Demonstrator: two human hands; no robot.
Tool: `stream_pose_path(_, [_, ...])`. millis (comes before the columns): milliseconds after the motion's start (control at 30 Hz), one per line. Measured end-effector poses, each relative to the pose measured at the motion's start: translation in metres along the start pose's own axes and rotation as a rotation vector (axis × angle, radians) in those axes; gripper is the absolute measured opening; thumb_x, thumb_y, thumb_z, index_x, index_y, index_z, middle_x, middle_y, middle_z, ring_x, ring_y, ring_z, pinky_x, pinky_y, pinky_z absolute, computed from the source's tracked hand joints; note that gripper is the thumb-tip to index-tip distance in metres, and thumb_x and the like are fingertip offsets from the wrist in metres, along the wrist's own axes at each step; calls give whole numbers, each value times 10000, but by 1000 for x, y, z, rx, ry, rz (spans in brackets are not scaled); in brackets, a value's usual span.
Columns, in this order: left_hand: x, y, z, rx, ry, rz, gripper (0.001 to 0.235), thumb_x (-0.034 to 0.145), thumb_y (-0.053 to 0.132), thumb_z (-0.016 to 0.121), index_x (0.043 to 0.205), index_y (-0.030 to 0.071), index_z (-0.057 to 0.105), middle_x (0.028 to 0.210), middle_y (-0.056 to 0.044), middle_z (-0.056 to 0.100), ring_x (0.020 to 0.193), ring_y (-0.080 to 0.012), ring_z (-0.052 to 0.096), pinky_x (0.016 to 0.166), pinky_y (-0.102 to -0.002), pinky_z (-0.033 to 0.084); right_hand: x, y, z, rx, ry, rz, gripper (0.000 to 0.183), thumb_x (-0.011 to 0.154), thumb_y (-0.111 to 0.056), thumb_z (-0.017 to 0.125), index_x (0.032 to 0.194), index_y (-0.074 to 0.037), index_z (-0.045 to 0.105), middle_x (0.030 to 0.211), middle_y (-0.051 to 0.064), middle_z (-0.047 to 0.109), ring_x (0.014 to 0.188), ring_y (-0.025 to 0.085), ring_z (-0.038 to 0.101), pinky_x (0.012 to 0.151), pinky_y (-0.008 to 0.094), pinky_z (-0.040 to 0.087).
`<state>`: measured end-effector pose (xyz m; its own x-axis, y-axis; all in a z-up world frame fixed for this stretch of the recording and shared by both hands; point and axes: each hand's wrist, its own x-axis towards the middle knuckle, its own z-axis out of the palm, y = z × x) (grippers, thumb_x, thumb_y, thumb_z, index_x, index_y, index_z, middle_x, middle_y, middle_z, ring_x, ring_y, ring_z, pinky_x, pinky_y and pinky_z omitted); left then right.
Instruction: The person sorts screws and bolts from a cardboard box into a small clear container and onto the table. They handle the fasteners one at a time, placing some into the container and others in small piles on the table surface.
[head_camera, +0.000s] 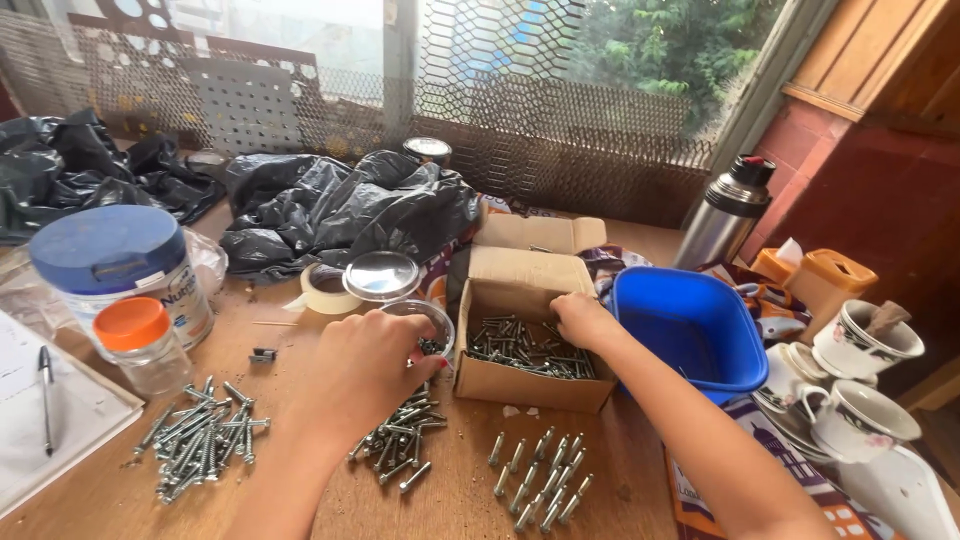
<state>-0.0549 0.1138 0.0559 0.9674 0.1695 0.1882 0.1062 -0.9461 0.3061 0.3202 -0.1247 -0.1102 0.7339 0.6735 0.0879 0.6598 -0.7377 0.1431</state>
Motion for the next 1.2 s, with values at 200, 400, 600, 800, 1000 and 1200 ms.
stream_pose_path(200, [1,-6,1,11,3,17,292,878,347,703,1159,274,731,878,51,794,904,-303,753,836,-470,604,18,-1,18,-65,-29,46,192,825,-241,685,953,-117,757,921,174,739,944,393,758,815,486,631])
stream_pose_path(400, [3,-5,4,26,7,26,288,885,363,716,1156,265,729,864,51,786,890,-299,754,818,-455,604,-10,-15,-31,404,40,56,227,812,-267,703,987,-160,800,945,153,789,1041,395,725,913,512,580])
stream_pose_path(600, [12,-5,14,43,-1,88,249,877,333,710,1103,234,746,821,19,769,861,-341,736,792,-477,605,-68,-72,-110,1460,-126,49,252,915,-39,725,1135,80,709,1032,290,763,905,376,774,822,489,652])
stream_pose_path(800, [20,-5,27,3,86,154,130,891,248,674,943,276,790,739,19,747,774,-329,738,747,-451,608,-100,-113,-151,1528,-138,-194,246,923,-18,711,1136,105,723,1011,306,775,925,373,784,823,497,664])
stream_pose_path(1000, [9,14,13,-265,25,162,194,837,238,738,1006,180,814,884,-20,819,910,-289,782,839,-479,593,-120,-148,-166,1596,-33,-330,212,882,91,709,1092,119,708,937,309,773,871,355,792,793,511,683])
stream_pose_path(1200, [2,20,9,-302,128,108,149,795,285,768,931,285,830,770,14,799,855,-309,763,804,-466,603,-137,-163,-180,1427,112,-382,210,868,53,743,1077,62,755,908,271,793,818,329,817,751,451,705])
